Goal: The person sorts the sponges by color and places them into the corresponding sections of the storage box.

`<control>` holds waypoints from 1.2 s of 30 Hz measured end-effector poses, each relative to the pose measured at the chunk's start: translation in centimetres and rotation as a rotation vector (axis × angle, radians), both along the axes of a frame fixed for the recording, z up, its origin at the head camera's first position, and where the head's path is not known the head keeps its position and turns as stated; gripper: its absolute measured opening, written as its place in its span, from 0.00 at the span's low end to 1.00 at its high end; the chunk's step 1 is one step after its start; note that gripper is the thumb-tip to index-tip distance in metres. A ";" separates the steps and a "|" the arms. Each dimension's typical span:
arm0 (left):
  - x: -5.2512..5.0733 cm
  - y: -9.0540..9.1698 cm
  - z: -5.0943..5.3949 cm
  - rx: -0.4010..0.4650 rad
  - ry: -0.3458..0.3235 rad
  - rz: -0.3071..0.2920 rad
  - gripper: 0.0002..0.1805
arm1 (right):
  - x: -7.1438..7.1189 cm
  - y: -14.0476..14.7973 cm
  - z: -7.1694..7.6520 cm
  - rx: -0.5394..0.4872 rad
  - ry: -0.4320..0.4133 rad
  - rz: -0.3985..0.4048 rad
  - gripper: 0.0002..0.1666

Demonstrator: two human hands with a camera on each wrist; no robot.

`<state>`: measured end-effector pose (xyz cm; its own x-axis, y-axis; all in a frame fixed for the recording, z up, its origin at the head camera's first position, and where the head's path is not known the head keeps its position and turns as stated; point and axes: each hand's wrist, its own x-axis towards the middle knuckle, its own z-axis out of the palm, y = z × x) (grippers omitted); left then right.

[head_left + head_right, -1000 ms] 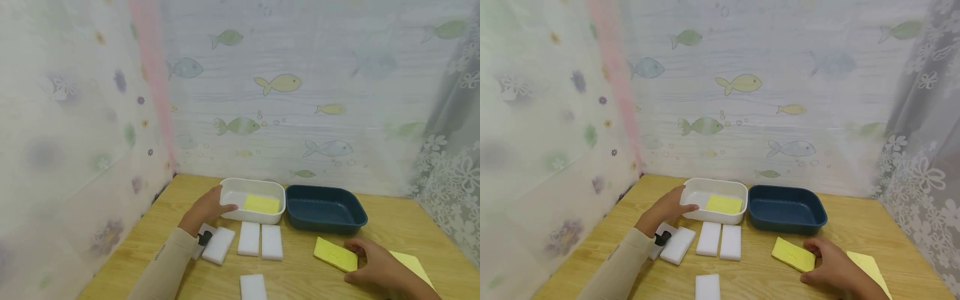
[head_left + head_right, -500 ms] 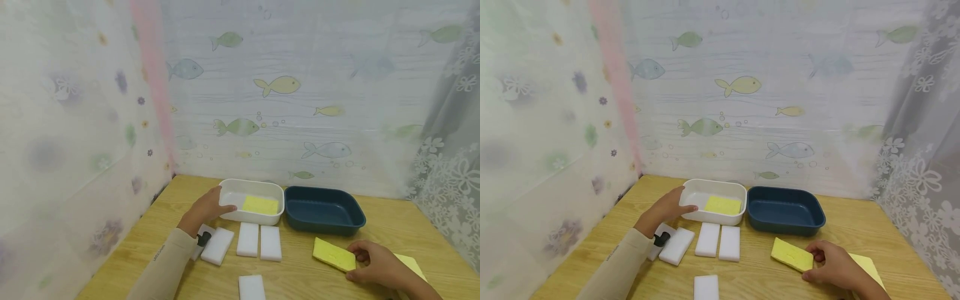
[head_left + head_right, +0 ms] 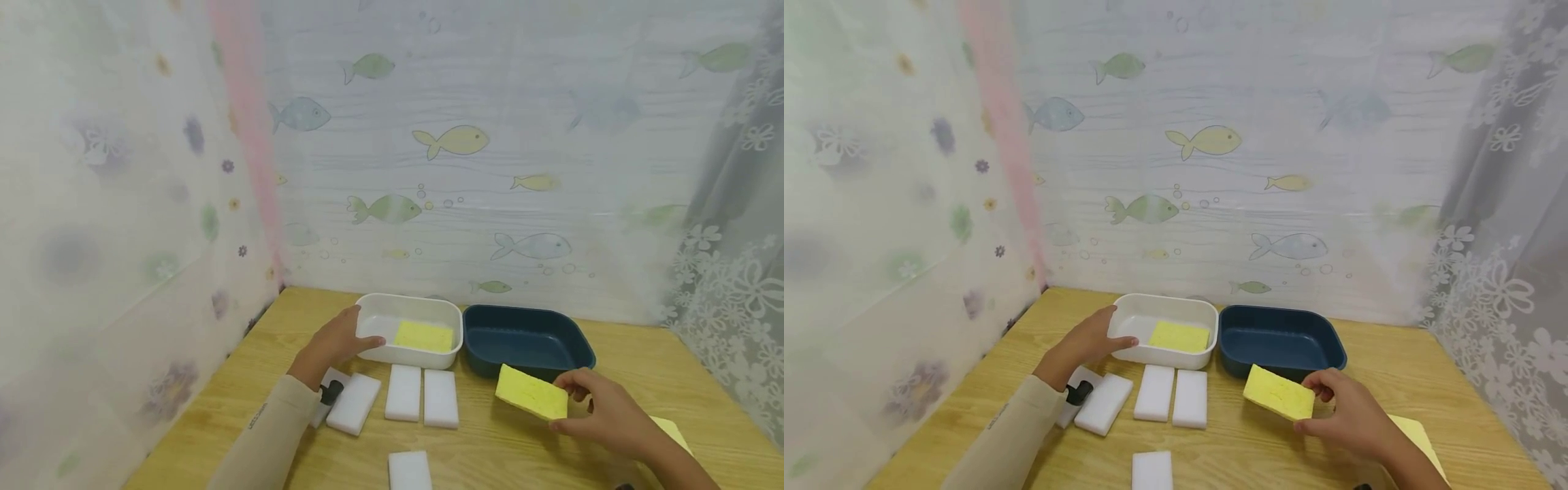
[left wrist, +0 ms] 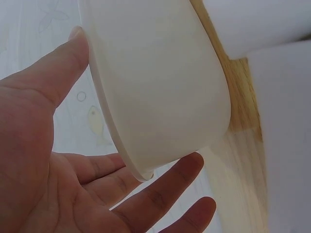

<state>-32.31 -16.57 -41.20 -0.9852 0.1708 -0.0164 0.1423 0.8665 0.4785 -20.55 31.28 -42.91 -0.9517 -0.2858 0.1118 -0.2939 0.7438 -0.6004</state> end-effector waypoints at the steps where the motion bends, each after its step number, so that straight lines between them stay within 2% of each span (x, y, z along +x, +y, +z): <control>1: 0.0 0.0 0.0 -0.002 0.001 0.000 0.61 | 0.0 -0.2 0.2 0.006 0.029 -0.006 0.37; 6: -0.1 -0.1 0.0 0.003 0.008 -0.006 0.61 | -0.5 -1.3 1.5 0.029 0.176 -0.022 0.35; 10: 0.0 -0.1 0.0 0.015 0.004 -0.002 0.61 | -1.2 -2.2 2.5 0.055 0.244 -0.043 0.34; 17: 0.0 -0.1 0.0 0.006 0.009 -0.006 0.60 | -2.1 -3.6 3.7 0.070 0.294 -0.059 0.33; 27: -0.3 -0.2 -0.2 -0.008 0.012 -0.008 0.61 | -3.1 -5.7 3.8 0.053 0.379 -0.045 0.29; 36: -0.5 -0.2 -0.3 -0.009 0.009 0.005 0.62 | -4.4 -7.5 4.0 0.052 0.422 -0.028 0.30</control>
